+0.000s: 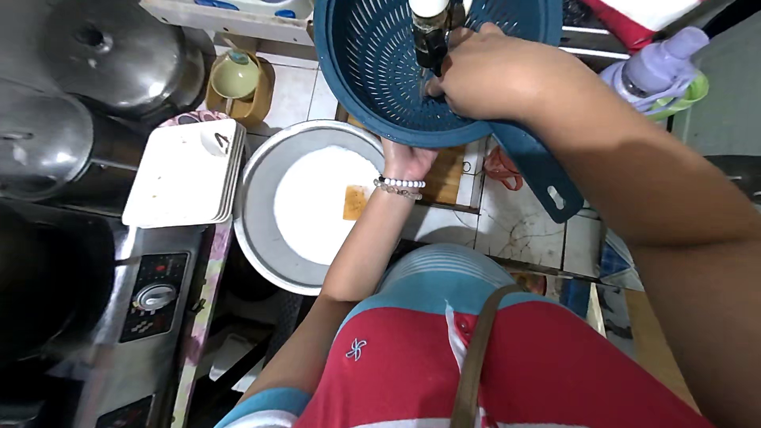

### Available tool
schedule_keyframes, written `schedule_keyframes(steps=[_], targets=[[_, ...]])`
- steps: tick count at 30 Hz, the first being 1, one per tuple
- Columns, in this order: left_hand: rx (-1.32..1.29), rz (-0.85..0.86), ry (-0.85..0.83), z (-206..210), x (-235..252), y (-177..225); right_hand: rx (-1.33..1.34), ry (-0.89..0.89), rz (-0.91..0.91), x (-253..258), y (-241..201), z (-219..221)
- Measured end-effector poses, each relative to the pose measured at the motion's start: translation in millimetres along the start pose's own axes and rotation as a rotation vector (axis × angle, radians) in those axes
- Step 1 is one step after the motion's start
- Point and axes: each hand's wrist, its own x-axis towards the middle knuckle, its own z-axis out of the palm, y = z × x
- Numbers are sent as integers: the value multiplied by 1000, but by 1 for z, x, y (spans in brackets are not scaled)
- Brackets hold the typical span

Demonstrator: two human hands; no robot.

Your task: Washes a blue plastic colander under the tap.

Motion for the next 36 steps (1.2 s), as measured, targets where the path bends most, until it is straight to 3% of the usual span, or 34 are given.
schedule_keyframes(steps=[36], targets=[[13, 17, -31, -7, 4, 3, 23, -10, -46, 2, 4, -3]])
